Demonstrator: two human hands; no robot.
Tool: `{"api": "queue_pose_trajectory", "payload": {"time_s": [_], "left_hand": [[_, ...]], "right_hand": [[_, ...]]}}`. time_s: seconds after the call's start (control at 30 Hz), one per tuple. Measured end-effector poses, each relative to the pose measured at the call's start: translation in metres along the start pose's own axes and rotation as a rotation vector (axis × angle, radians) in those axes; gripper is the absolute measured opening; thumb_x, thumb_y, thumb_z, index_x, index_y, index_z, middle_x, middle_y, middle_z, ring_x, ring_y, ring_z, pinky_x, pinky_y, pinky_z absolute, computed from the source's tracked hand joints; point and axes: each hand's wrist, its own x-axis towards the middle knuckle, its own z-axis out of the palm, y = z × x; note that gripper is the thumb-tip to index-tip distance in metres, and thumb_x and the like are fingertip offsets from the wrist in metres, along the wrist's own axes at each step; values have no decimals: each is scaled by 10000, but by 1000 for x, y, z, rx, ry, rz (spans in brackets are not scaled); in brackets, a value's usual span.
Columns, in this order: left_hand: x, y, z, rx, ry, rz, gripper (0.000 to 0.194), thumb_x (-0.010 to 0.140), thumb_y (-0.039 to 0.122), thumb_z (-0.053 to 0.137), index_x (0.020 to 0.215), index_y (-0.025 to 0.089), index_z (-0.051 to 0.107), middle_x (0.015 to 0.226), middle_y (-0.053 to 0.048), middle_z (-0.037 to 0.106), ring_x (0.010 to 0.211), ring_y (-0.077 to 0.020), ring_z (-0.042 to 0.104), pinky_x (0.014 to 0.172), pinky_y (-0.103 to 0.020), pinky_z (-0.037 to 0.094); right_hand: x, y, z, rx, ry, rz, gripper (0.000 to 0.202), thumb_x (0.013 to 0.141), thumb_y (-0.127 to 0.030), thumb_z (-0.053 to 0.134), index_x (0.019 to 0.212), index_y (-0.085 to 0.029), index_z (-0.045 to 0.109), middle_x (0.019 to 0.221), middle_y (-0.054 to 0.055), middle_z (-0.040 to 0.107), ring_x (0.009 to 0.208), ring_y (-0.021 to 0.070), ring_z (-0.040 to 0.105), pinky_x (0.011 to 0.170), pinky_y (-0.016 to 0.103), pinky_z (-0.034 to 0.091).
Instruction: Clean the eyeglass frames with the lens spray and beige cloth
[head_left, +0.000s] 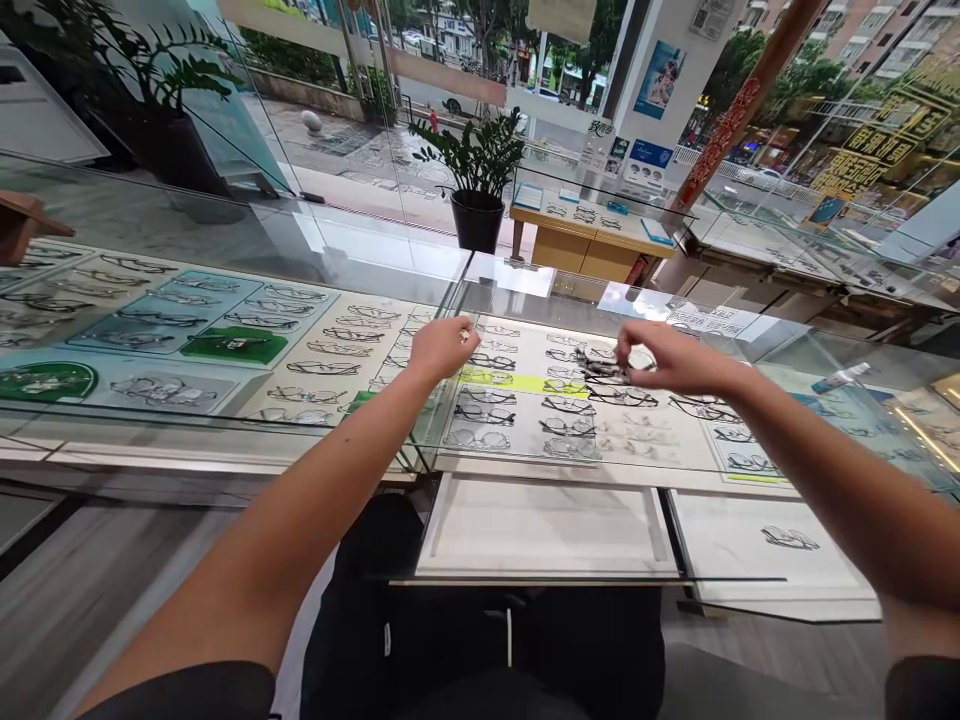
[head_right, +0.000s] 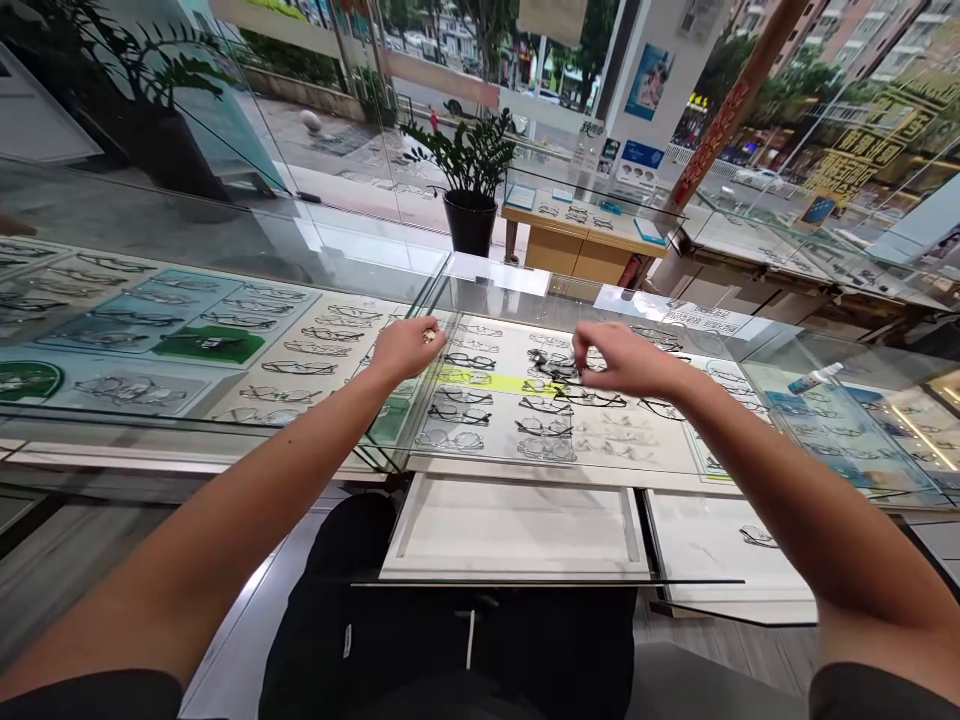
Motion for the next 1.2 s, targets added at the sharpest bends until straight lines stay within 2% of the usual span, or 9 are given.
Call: {"api": "queue_pose_trajectory", "payload": {"time_s": [0.07, 0.2, 0.37, 0.63, 1.0, 1.1, 1.2], "left_hand": [[1, -1, 0, 2, -8, 0, 284, 965, 458, 499, 932, 246, 685, 768, -96, 749, 757, -306, 693, 600, -361, 339], [3, -4, 1, 16, -3, 1, 291, 965, 471, 499, 945, 252, 690, 756, -93, 745, 756, -308, 692, 596, -361, 342], [6, -7, 3, 5, -5, -14, 264, 962, 461, 517, 926, 259, 685, 730, -78, 727, 752, -311, 690, 610, -360, 353], [5, -7, 2, -15, 5, -21, 232, 958, 448, 536, 891, 259, 654, 678, -66, 695, 739, -305, 677, 619, -358, 344], [1, 0, -1, -7, 5, -33, 226, 956, 430, 526, 888, 247, 638, 720, -64, 719, 745, -287, 681, 600, -352, 336], [1, 0, -1, 4, 9, -33, 223, 955, 429, 525, 892, 247, 638, 746, -64, 730, 761, -287, 683, 598, -354, 339], [1, -1, 0, 1, 6, -32, 227, 957, 429, 524, 899, 247, 645, 721, -63, 716, 742, -286, 676, 594, -354, 335]], "right_hand": [[30, 33, 3, -105, 41, 56, 171, 839, -209, 634, 973, -253, 536, 1054, 61, 744, 1084, 308, 637, 996, 441, 449], [75, 84, 28, -219, 38, 141, 226, 818, -211, 678, 951, -258, 502, 1040, 55, 748, 1010, 282, 642, 1056, 449, 413], [90, 113, 52, -296, 10, 165, 221, 822, -217, 681, 960, -256, 513, 1052, 70, 710, 1092, 299, 623, 1087, 449, 386], [73, 117, 61, -336, 13, 118, 204, 868, -267, 650, 1039, -252, 539, 1119, 109, 711, 1151, 335, 619, 1096, 472, 395], [64, 122, 74, -275, 71, 117, 267, 846, -293, 638, 1106, -248, 596, 1214, 137, 734, 1223, 378, 612, 1055, 514, 455], [63, 120, 69, -180, 67, 187, 294, 843, -315, 638, 1126, -241, 602, 1237, 148, 725, 1236, 386, 605, 1036, 520, 473], [56, 100, 55, -85, 152, 190, 297, 829, -305, 652, 1111, -227, 604, 1289, 167, 706, 1278, 381, 583, 1044, 498, 465]]}}
